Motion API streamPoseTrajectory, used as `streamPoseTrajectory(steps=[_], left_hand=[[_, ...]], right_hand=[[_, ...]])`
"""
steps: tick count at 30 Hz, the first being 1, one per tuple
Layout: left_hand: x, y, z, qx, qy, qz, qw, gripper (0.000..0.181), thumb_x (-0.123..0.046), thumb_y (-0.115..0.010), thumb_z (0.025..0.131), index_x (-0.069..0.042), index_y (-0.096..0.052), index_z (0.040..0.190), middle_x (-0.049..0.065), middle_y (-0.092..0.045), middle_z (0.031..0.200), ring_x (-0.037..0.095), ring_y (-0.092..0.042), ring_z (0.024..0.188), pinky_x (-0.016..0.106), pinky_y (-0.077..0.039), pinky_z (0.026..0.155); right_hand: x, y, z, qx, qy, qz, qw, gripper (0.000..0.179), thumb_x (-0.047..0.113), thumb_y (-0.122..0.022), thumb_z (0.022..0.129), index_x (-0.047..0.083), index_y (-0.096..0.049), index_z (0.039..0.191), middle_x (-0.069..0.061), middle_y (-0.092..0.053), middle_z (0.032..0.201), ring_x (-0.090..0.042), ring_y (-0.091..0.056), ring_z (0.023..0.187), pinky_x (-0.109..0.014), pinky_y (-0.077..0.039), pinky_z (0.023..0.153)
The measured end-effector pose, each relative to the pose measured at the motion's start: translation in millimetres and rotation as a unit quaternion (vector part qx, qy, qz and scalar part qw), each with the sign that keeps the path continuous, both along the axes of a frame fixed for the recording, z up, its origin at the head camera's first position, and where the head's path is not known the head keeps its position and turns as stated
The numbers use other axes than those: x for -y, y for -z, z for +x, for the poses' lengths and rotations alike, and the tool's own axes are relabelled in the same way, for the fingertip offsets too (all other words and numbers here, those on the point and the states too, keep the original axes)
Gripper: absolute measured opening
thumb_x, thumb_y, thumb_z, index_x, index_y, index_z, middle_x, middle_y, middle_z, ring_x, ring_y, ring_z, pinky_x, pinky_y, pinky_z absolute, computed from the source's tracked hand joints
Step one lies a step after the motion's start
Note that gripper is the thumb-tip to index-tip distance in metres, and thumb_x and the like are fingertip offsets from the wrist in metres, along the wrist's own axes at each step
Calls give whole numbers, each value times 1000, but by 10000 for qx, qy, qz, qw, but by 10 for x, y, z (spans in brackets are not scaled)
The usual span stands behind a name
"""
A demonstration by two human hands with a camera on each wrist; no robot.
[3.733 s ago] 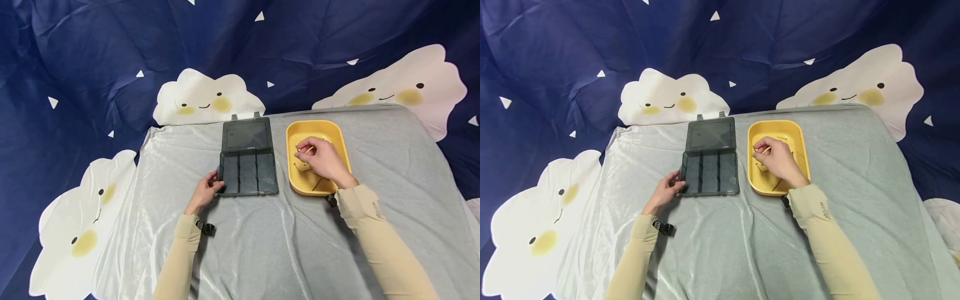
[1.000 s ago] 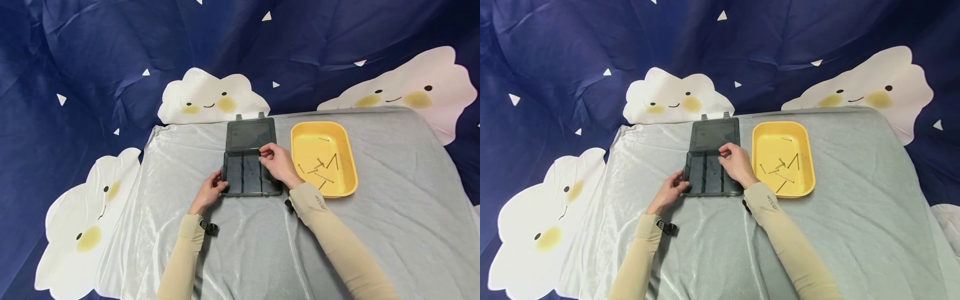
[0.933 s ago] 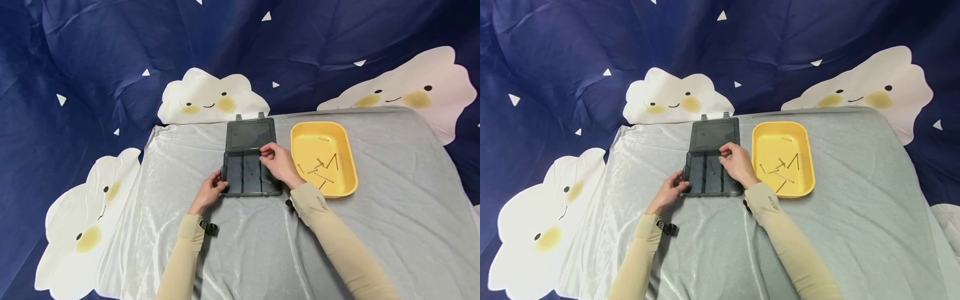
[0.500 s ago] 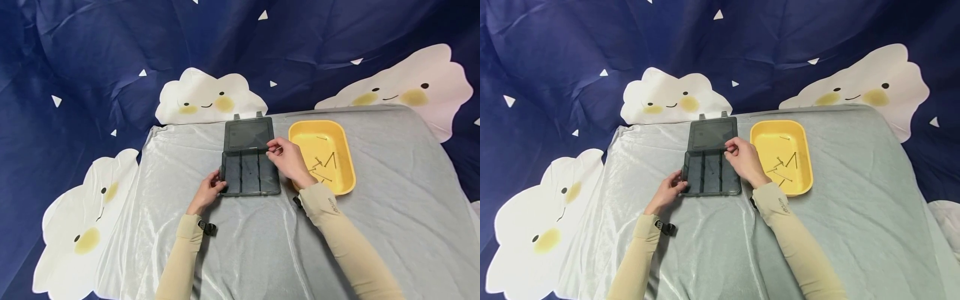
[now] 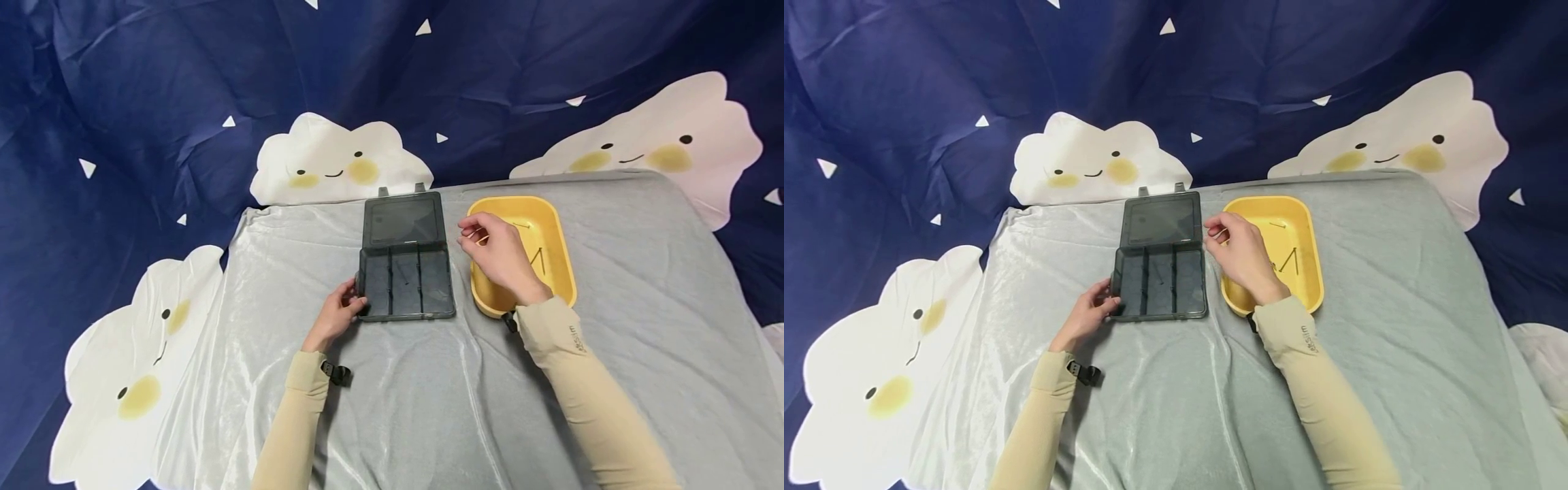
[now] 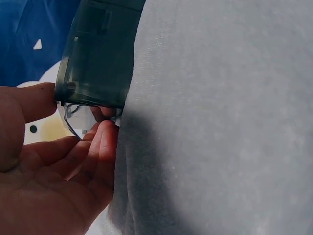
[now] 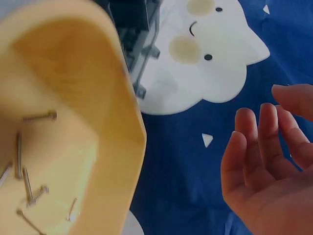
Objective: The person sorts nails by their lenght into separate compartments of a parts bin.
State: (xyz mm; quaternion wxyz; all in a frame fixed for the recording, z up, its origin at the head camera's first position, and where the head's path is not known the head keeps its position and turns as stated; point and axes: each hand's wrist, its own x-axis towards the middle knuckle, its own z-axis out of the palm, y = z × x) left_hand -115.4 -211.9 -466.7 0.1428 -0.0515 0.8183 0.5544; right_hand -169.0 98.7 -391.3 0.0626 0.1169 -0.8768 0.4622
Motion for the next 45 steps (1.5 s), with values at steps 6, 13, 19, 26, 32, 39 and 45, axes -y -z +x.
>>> streamPoseTrajectory(steps=[6, 13, 19, 26, 32, 39, 45], left_hand=[[62, 260, -62, -68, -137, -87, 9998, 61, -11, -61, 94, 1, -35, 148, 25, -53, 131, 23, -56, 103, 25, -52, 69], [59, 285, -63, -157, -129, -199, 9996, 60, -11, -61, 94, 0, -36, 147, 24, -54, 129, 23, -56, 102, 21, -52, 66], [59, 273, -57, -94, -144, -159, 9997, 60, -11, -61, 94, -2, -36, 148, 22, -55, 130, 23, -56, 101, 21, -52, 67], [62, 280, -48, -167, -122, -199, 9996, 59, -11, -61, 94, 0, -37, 147, 23, -56, 129, 23, -57, 101, 22, -52, 68], [55, 276, -50, -117, -152, -147, 9997, 59, -11, -62, 94, -2, -37, 147, 22, -56, 128, 19, -56, 96, 23, -51, 68], [58, 288, -53, -114, -149, -155, 9997, 60, -11, -61, 94, -1, -36, 147, 22, -56, 129, 20, -57, 95, 22, -50, 68], [62, 300, -48, -142, -164, -301, 9993, 60, -13, -62, 94, -2, -37, 147, 22, -54, 131, 27, -55, 108, 19, -47, 72]], right_hand=[[-191, -47, 21, -191, 139, 249, 9994, 19, 7, -63, 89, 2, -67, 107, -11, -68, 96, -21, -62, 84, -30, -50, 76], [-420, -57, 64, -166, 272, 304, 9990, 17, 6, -62, 90, 2, -66, 106, -13, -68, 95, -18, -59, 83, -19, -48, 73], [-593, 1, 80, -105, 516, 414, 9978, 17, 6, -63, 88, 3, -67, 104, -11, -68, 92, -3, -55, 77, -9, -45, 69], [-714, 84, 114, 87, 544, 650, 9964, 17, 6, -64, 88, 3, -66, 105, -12, -68, 92, -16, -59, 80, -15, -45, 68], [-781, 224, 146, 251, 341, 847, 9955, 18, 5, -64, 88, 1, -65, 105, -14, -67, 89, -24, -59, 80, -14, -39, 67], [-818, 437, 157, 516, 75, 1221, 9911, 17, 4, -64, 85, -2, -64, 101, -13, -65, 85, -22, -57, 78, -23, -42, 70], [-836, 590, 162, 801, -304, 1654, 9825, 11, 3, -63, 84, -3, -62, 93, -10, -62, 80, -22, -57, 76, -29, -44, 70]])
